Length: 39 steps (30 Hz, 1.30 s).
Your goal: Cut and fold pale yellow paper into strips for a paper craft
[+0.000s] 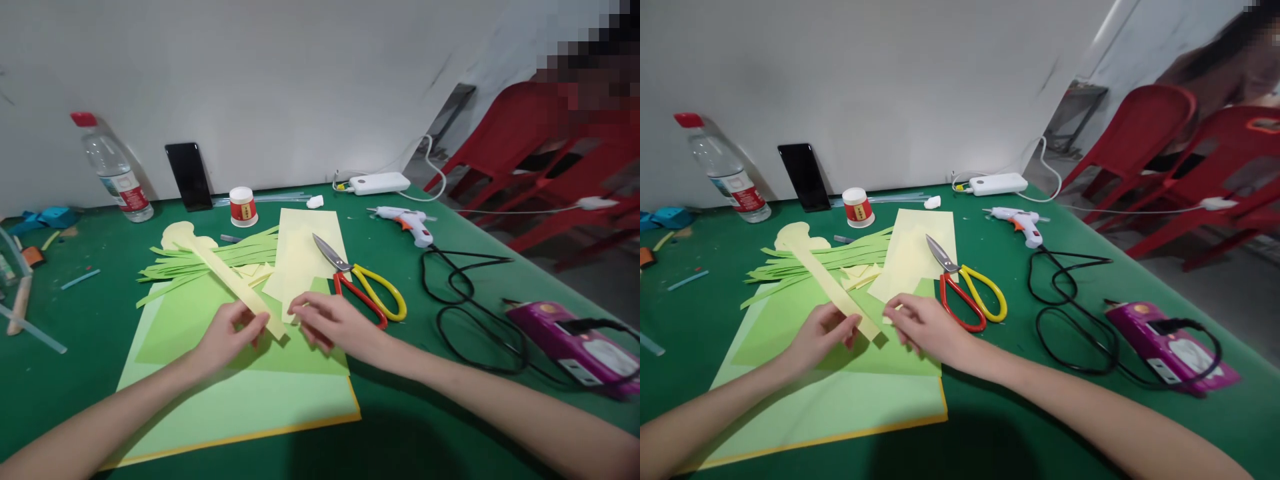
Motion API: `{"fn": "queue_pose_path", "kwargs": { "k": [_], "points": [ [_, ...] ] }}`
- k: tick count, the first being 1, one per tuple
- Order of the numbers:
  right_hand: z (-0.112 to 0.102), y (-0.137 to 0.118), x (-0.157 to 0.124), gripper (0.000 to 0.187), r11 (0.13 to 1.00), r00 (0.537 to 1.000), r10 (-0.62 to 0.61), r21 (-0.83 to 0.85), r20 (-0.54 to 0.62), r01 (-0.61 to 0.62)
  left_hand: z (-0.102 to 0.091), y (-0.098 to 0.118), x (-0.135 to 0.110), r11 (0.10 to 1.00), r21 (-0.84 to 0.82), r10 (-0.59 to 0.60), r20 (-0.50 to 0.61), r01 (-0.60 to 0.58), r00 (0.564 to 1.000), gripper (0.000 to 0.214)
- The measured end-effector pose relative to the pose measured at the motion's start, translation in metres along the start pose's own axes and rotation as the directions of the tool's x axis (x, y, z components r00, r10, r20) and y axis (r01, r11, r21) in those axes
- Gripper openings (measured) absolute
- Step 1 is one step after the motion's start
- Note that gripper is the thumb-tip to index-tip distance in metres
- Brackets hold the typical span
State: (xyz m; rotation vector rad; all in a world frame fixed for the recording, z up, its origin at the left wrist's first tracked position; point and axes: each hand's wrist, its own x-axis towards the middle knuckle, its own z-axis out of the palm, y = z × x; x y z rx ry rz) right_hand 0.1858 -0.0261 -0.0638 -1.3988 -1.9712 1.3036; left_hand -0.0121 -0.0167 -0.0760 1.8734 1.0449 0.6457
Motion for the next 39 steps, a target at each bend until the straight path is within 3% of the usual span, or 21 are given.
{"fn": "queue_pose_path", "kwargs": {
  "k": [2,6,10,16,20,22,24,27,30,34,39],
  "points": [
    [-0.012,0.007,-0.006,0.027,0.978,0.985,-0.004,-0.205,-0.173,-0.032,0.001,-0.002,-0.002,0.990,0.111,0.088,-0.006,-0.087,0.996,0.025],
    [-0.030,0.029,-0.015,0.039,0.860,0.899,0.010,-0.455,-0.438,-0.231,0.002,-0.002,-0.003,0.935,0.254,0.237,0.078,-0.249,0.968,0.020],
    [-0.038,0.050,-0.015,0.041,0.799,0.878,0.048,-0.510,-0.477,-0.320,0.001,-0.004,-0.001,0.912,0.277,0.285,0.106,-0.303,0.953,0.020],
    [-0.057,0.051,-0.007,0.055,0.855,0.856,0.196,-0.344,-0.478,-0.387,-0.003,0.004,-0.005,0.958,0.130,0.240,0.113,-0.254,0.964,0.029],
    [-0.076,0.037,-0.015,0.048,0.924,0.865,0.320,-0.076,-0.385,-0.376,-0.005,0.018,-0.011,0.987,-0.155,0.059,0.089,-0.045,0.994,0.038],
    [-0.081,0.031,-0.021,0.048,0.944,0.896,0.331,0.105,-0.295,-0.314,-0.009,0.023,-0.010,0.923,-0.377,-0.058,0.068,0.079,0.996,0.035],
    [-0.081,0.027,-0.026,0.050,0.939,0.924,0.283,0.272,-0.256,-0.212,-0.014,0.027,-0.007,0.847,-0.522,-0.103,0.016,0.096,0.995,0.027],
    [-0.068,0.020,-0.030,0.052,0.876,0.934,0.158,0.482,-0.320,0.016,-0.024,0.030,-0.002,0.790,-0.612,-0.098,-0.074,0.032,0.992,0.014],
    [-0.049,0.013,-0.033,0.055,0.708,0.963,0.040,0.687,-0.268,0.162,-0.034,0.033,0.002,0.777,-0.629,-0.112,-0.126,0.008,0.986,0.008],
    [-0.029,0.002,-0.034,0.040,0.635,1.000,0.023,0.773,0.007,-0.020,-0.041,0.035,0.005,0.769,-0.639,-0.139,-0.200,-0.021,0.970,0.008],
    [-0.016,-0.014,-0.028,0.071,0.652,0.961,-0.119,0.750,0.251,-0.115,-0.038,0.030,0.010,0.745,-0.658,-0.161,-0.339,-0.111,0.927,0.027]
  ]
}}
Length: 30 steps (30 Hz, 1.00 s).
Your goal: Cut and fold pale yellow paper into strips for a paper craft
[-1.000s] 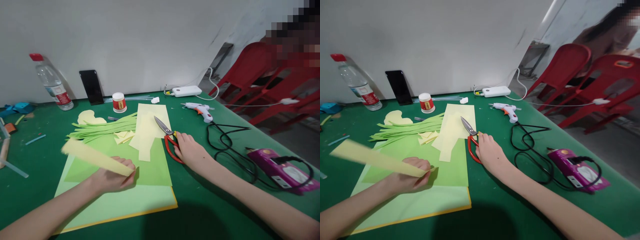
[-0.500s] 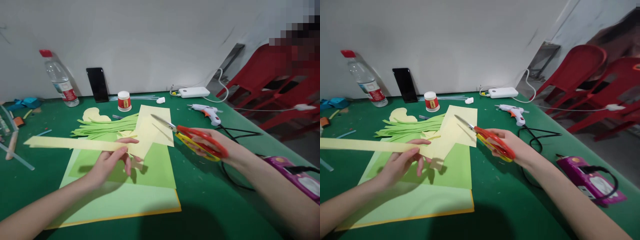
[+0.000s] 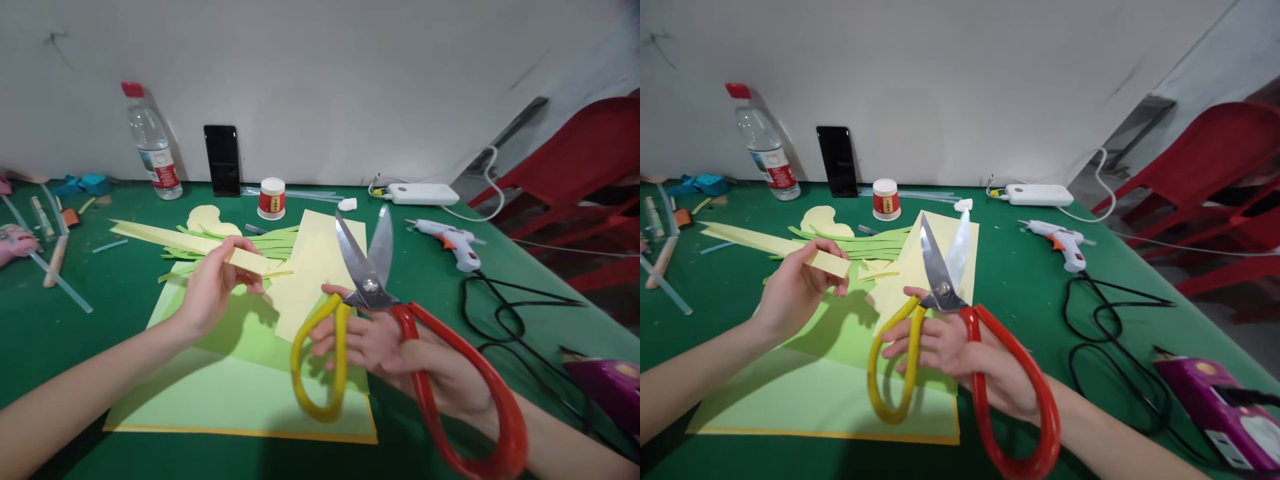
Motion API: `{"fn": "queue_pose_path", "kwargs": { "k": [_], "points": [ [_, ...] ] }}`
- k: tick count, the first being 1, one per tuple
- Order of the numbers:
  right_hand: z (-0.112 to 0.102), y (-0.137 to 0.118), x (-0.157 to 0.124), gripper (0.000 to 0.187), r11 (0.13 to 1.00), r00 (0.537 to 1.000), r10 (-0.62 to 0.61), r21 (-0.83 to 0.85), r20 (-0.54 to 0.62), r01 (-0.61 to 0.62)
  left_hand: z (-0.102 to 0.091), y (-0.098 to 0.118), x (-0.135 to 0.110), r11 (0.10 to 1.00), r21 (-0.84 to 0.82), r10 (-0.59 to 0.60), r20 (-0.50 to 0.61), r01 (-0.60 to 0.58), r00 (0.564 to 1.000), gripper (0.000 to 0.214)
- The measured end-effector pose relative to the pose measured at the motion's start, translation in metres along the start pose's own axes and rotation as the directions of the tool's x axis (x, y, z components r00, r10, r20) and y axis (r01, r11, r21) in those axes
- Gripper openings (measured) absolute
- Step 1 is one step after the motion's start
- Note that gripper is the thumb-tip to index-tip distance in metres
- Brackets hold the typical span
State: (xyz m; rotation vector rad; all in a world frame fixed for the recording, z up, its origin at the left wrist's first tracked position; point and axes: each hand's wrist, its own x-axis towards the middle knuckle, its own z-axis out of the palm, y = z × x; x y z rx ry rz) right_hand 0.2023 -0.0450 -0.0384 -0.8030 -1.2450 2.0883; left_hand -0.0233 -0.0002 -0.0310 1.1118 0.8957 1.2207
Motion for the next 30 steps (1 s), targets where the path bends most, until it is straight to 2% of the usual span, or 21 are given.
{"fn": "queue_pose_path", "kwargs": {
  "k": [2,4,6,8,13,20,25,30],
  "points": [
    [0.007,0.001,0.004,0.073,0.997,0.985,0.012,0.074,0.173,-0.025,-0.001,-0.003,0.001,1.000,-0.016,0.004,-0.038,-0.005,0.999,0.028],
    [0.012,0.004,0.006,0.061,0.983,0.945,0.015,0.168,0.327,-0.074,-0.001,-0.004,0.002,1.000,-0.016,-0.003,-0.060,0.002,0.998,0.027],
    [0.014,0.011,0.008,0.048,0.967,0.910,0.033,0.216,0.413,-0.133,-0.002,-0.004,0.003,1.000,-0.026,-0.003,-0.063,0.001,0.998,0.026],
    [0.014,0.018,0.009,0.043,0.958,0.892,0.054,0.228,0.448,-0.173,-0.003,-0.002,0.004,0.999,-0.050,0.006,-0.061,-0.009,0.998,0.027],
    [0.008,0.031,0.011,0.042,0.943,0.881,0.096,0.240,0.463,-0.229,-0.003,0.000,0.006,0.996,-0.090,0.021,-0.067,-0.027,0.998,0.031],
    [0.006,0.027,0.010,0.043,0.949,0.882,0.114,0.212,0.458,-0.233,-0.002,-0.002,0.006,0.999,-0.049,0.000,-0.062,-0.003,0.998,0.030],
    [0.007,0.024,0.010,0.044,0.954,0.890,0.157,0.166,0.428,-0.248,-0.006,-0.004,0.007,1.000,0.012,-0.001,-0.013,0.001,1.000,0.030],
    [0.006,0.025,0.012,0.046,0.959,0.902,0.150,0.162,0.404,-0.232,-0.004,-0.006,0.002,0.994,0.100,-0.054,0.107,0.044,0.993,0.027]
  ]
}}
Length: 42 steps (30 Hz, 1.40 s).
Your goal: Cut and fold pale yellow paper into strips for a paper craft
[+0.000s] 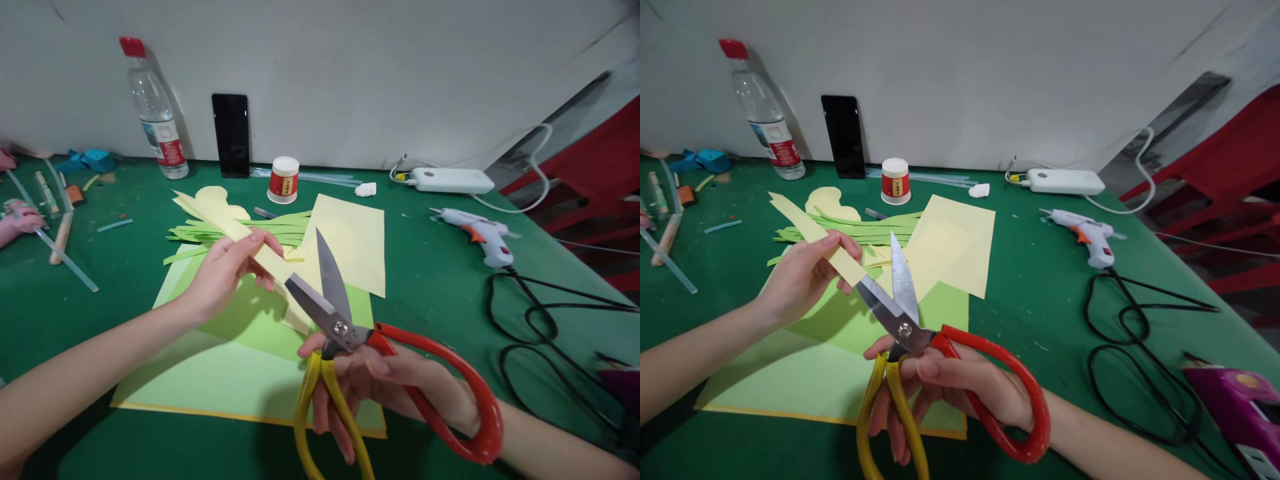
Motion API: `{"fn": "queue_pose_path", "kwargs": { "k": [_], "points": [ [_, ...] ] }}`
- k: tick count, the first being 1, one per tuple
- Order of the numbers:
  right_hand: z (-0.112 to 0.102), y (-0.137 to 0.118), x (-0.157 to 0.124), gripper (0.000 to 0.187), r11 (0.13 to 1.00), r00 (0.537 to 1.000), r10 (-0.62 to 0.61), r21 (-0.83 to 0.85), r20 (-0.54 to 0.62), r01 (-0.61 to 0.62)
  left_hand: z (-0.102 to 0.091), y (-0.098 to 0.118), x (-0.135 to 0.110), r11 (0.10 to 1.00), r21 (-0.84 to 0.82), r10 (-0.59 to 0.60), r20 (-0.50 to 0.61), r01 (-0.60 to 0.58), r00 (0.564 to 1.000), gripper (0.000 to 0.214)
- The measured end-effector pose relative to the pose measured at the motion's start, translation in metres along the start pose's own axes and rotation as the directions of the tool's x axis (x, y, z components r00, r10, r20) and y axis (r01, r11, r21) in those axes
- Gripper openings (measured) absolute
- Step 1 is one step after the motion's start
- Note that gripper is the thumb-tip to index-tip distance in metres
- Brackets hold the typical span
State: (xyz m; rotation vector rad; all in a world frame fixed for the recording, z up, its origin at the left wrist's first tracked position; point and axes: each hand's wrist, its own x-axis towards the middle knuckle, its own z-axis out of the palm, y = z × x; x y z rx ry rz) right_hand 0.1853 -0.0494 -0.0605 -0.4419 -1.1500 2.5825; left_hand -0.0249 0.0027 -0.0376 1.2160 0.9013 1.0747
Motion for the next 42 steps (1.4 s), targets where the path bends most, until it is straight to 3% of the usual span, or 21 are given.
{"fn": "queue_pose_path", "kwargs": {
  "k": [3,8,13,19,26,34,39,42],
  "points": [
    [-0.003,0.003,-0.001,0.047,1.000,1.000,-0.019,-0.017,0.012,0.019,0.005,0.000,-0.004,0.999,0.015,-0.036,0.048,0.035,0.998,0.024],
    [-0.003,0.004,-0.007,0.042,0.995,0.998,-0.059,-0.080,-0.011,0.058,0.010,0.003,-0.009,0.998,0.032,-0.056,-0.021,0.057,0.998,0.013],
    [0.001,-0.004,-0.008,0.036,0.970,0.995,-0.079,-0.233,-0.054,0.065,0.011,0.006,-0.010,0.996,0.022,-0.084,-0.022,0.085,0.996,0.011],
    [-0.003,-0.005,-0.008,0.046,0.982,0.997,-0.080,-0.172,0.008,0.081,0.010,0.006,-0.009,0.990,-0.045,-0.133,0.022,0.134,0.991,0.011],
    [0.002,-0.015,-0.012,0.036,0.887,0.990,-0.125,-0.454,-0.058,0.086,0.007,0.008,-0.010,0.983,0.098,-0.165,0.103,0.155,0.981,0.007],
    [0.001,-0.014,-0.015,0.031,0.927,0.989,-0.124,-0.365,-0.075,0.089,-0.002,0.013,-0.007,0.973,0.226,-0.083,0.143,0.049,0.986,0.018],
    [0.002,-0.013,-0.013,0.030,0.935,0.995,-0.094,-0.346,-0.042,0.073,-0.001,0.008,-0.009,0.979,0.185,-0.125,0.190,0.090,0.974,0.028],
    [0.005,-0.011,-0.012,0.031,0.950,0.994,-0.091,-0.304,-0.059,0.069,0.005,0.008,-0.014,0.979,0.162,-0.146,0.149,0.121,0.978,0.016]
  ]
}}
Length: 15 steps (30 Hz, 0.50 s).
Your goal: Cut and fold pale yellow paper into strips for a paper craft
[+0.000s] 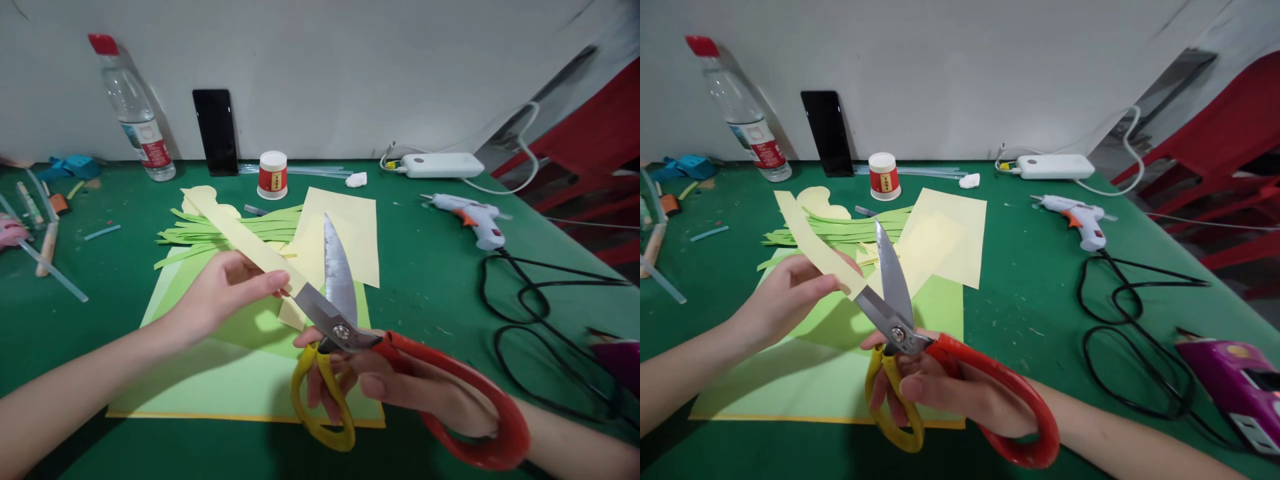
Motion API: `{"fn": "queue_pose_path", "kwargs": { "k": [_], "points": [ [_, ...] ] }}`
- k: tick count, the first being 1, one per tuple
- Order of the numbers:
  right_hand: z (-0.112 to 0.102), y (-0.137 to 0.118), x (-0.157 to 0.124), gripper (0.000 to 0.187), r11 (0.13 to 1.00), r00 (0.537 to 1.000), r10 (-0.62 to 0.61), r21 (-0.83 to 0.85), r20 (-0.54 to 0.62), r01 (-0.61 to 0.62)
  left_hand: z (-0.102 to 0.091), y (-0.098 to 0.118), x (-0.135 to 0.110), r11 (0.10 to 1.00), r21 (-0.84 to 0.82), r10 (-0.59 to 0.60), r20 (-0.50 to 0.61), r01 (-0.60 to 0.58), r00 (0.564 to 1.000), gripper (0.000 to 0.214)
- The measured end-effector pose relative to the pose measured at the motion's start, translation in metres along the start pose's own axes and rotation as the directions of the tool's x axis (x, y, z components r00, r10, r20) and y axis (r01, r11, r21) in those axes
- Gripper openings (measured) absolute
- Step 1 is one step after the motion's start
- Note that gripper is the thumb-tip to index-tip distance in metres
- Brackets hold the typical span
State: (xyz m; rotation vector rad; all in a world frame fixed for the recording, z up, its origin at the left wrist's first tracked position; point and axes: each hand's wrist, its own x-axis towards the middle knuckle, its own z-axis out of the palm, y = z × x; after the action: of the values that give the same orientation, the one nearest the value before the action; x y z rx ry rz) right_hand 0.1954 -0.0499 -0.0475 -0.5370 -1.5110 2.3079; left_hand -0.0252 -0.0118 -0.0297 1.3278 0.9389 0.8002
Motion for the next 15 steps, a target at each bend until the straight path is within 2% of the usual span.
{"fn": "queue_pose_path", "kwargs": {
  "k": [5,7,10,15],
  "points": [
    [0.003,0.000,-0.001,0.025,0.997,1.000,-0.020,0.069,-0.007,0.020,0.004,0.005,-0.003,0.999,0.030,-0.013,-0.069,0.016,0.998,0.005],
    [0.004,0.000,-0.002,0.025,0.993,1.000,-0.011,0.115,-0.019,0.013,0.004,0.006,-0.003,0.999,0.042,-0.016,-0.057,0.018,0.998,0.006],
    [0.004,0.003,-0.002,0.038,0.985,0.999,0.016,0.173,-0.033,-0.010,0.005,0.007,-0.003,0.998,0.057,-0.034,-0.009,0.035,0.999,0.007],
    [0.005,0.009,-0.001,0.046,0.984,0.999,0.038,0.176,-0.013,-0.035,0.008,0.013,-0.006,0.995,0.095,-0.032,0.037,0.028,0.999,0.007]
  ]
}}
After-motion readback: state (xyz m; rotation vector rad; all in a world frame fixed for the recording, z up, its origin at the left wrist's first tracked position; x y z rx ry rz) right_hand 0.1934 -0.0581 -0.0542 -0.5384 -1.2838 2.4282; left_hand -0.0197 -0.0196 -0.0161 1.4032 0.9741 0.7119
